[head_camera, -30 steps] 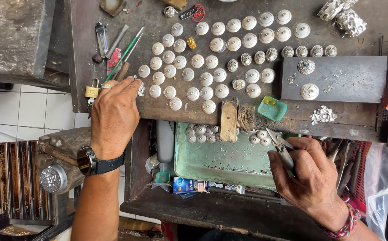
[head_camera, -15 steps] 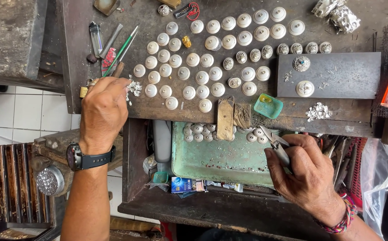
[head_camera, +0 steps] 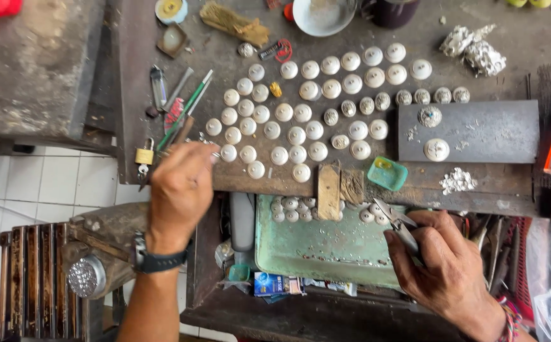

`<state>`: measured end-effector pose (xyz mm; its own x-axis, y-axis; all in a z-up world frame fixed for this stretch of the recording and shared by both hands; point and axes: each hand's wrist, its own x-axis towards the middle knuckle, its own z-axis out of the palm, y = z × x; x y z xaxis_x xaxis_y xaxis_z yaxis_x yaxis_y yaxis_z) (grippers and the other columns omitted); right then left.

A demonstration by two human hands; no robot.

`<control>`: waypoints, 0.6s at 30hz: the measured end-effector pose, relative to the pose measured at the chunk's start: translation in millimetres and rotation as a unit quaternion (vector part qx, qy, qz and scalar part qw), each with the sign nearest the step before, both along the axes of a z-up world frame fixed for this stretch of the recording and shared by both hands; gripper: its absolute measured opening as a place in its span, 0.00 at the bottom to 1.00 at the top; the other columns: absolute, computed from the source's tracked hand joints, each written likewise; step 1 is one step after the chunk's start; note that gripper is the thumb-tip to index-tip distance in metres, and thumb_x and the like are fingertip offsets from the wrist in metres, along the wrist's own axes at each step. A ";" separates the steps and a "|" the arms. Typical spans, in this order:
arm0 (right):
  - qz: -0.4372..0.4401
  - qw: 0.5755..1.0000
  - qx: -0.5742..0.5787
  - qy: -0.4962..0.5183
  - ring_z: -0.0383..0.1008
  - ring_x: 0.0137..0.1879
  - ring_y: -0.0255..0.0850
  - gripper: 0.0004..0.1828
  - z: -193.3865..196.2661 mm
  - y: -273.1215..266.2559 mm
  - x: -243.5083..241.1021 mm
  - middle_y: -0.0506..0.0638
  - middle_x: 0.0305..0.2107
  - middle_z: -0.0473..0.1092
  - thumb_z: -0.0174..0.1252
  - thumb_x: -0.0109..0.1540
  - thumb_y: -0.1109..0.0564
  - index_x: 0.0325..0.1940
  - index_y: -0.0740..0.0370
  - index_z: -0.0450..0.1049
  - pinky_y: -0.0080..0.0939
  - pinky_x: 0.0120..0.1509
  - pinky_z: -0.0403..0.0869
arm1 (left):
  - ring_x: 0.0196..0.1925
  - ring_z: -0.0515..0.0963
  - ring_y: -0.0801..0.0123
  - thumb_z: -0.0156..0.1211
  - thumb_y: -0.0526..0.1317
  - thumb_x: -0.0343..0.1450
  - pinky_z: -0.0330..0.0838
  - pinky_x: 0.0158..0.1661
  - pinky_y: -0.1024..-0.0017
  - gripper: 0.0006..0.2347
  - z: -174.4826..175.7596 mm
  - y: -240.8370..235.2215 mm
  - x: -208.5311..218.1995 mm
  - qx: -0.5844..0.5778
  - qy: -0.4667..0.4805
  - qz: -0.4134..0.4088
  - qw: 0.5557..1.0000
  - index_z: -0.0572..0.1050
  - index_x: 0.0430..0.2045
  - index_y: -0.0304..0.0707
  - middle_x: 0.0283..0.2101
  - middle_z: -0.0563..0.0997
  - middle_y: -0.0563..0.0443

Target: The person is using pliers to attach small silver rings and decorative elements to larger silver jewelry components on a workshop bench.

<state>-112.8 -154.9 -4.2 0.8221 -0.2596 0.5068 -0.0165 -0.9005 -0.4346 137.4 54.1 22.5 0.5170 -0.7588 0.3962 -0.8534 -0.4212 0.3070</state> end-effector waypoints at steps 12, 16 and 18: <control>-0.022 1.000 0.000 0.013 0.65 0.27 0.42 0.14 -8.8 0.5 -3.5 0.54 0.29 0.65 0.56 0.54 0.58 0.23 0.66 0.58 0.37 0.19 0.60 | 0.34 0.77 0.58 0.50 0.24 0.64 0.75 0.36 0.73 0.08 -15.2 -40.5 -53.0 0.011 -0.025 -0.101 0.995 0.71 0.34 0.24 0.35 0.75 0.37; -0.017 1.000 0.007 0.007 0.63 0.25 0.42 0.15 -7.6 0.2 -3.5 0.54 0.28 0.65 0.57 0.54 0.59 0.22 0.65 0.57 0.37 0.18 0.59 | 0.29 0.71 0.61 0.49 0.25 0.63 0.68 0.32 0.69 0.10 -10.2 -42.3 -59.7 0.053 -0.070 -0.074 0.993 0.70 0.36 0.33 0.38 0.73 0.47; -0.016 1.000 0.010 0.015 0.64 0.25 0.41 0.15 -8.4 -0.5 -3.9 0.54 0.28 0.65 0.57 0.53 0.59 0.23 0.65 0.57 0.38 0.17 0.59 | 0.33 0.73 0.61 0.49 0.24 0.63 0.68 0.32 0.70 0.11 -8.1 -42.5 -60.5 0.046 -0.070 -0.077 0.994 0.71 0.36 0.33 0.38 0.74 0.47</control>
<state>-116.7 -155.5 -12.6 0.8273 -0.2965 0.4772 -0.0588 -0.8904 -0.4514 76.9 11.6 14.3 0.3378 -0.8608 0.3808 -0.9412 -0.3040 0.1476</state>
